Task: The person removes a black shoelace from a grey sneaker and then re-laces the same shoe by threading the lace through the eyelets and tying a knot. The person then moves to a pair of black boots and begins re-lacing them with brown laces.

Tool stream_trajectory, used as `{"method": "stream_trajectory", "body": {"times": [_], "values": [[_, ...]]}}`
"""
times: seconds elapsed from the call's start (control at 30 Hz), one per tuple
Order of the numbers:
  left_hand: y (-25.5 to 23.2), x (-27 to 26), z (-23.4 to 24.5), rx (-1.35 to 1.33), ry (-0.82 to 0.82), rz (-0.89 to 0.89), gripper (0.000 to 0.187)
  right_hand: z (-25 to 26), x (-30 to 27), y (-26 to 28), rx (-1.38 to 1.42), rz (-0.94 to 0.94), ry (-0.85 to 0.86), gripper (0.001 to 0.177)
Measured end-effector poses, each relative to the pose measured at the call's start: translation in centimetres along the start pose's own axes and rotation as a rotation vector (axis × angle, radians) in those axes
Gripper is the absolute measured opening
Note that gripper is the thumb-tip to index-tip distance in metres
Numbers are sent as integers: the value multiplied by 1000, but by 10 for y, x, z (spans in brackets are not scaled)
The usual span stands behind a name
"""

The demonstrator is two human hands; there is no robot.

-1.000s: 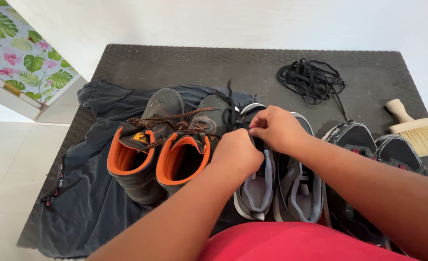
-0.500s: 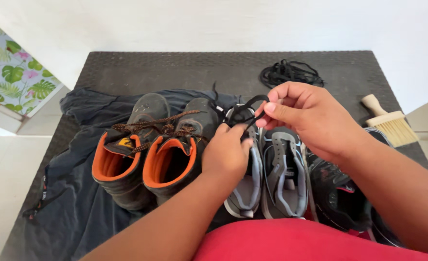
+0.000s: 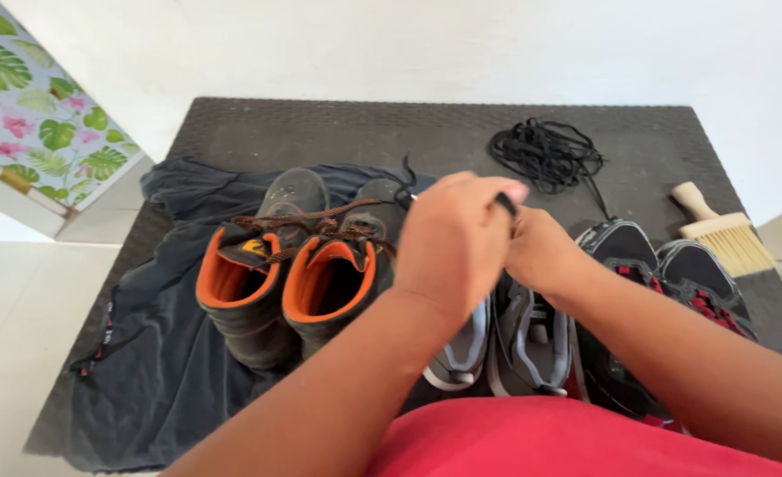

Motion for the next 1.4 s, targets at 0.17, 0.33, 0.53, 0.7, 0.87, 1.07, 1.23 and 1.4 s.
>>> {"method": "stream_trajectory", "body": {"times": [0.17,0.33,0.53,0.7,0.87,1.07,1.23,1.4], "values": [[-9,-5,4,-87,57,33,19,3,-1,13,8,182,-67,27],[41,-20,2,172,82,359,42,17,-11,43,210,29,-107,17],[79,-39,-14,218,246,514,25,43,-29,98,361,131,-108,17],[74,-27,-7,216,196,454,24,50,-28,89,375,92,-174,15],[31,-8,8,31,9,233,19,42,-22,41,73,-119,-177,31],[10,18,3,-252,51,436,22,8,-24,9,-78,-123,-32,32],[17,20,-5,-563,189,726,23,2,-11,7,-102,-55,-61,18],[30,1,-14,-666,319,874,18,1,-11,8,14,45,-28,24]]}}
Point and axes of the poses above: each hand's wrist, its own x-axis towards the middle knuckle, its own z-axis out of the back of the hand, y = z × x, the point moved 6 cm from there along x, towards the middle knuckle, and after that the axes turned 13 degrees about -y, right-handed, at the moved point
